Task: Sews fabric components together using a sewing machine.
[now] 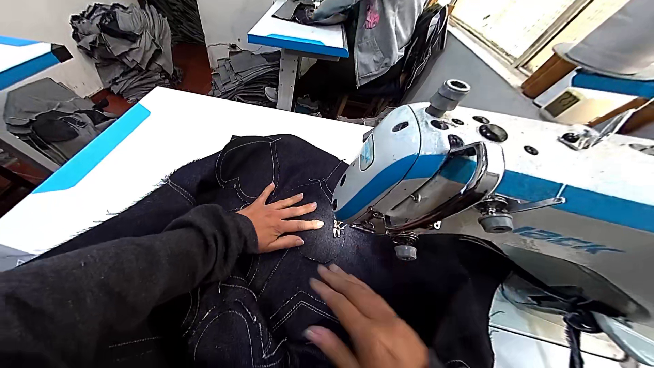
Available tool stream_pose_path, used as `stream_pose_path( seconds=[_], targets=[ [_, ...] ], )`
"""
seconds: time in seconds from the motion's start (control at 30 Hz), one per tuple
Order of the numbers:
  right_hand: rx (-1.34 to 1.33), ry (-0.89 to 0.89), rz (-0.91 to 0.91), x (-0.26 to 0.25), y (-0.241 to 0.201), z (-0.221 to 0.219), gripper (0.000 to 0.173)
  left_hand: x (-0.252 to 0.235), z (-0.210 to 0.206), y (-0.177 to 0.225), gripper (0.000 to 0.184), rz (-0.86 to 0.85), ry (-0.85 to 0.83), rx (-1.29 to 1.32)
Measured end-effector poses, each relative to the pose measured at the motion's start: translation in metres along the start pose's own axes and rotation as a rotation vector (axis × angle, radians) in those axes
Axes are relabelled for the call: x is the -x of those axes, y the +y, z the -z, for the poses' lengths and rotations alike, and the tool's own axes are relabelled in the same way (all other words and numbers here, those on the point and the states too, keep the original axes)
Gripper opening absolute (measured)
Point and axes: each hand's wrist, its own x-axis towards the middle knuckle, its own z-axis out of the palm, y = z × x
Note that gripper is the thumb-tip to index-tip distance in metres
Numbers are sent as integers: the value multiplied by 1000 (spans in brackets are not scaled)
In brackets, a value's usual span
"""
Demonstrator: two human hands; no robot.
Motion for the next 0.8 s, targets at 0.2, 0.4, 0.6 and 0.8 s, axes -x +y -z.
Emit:
stream_pose_path(
  seconds=[0.2,0.4,0.6,0.8],
  targets=[
    [252,189,-80,-10,7,-81,86,-2,2,-2,51,-1,-12,-11],
    [239,214,40,-6,30,-80,80,-2,1,3,50,50,10,-2],
    [164,185,257,-12,78,-62,61,-3,3,23,52,263,-13,12],
    [116,53,623,-28,153,-18,38,-4,-4,73,55,613,-5,18]
  ],
)
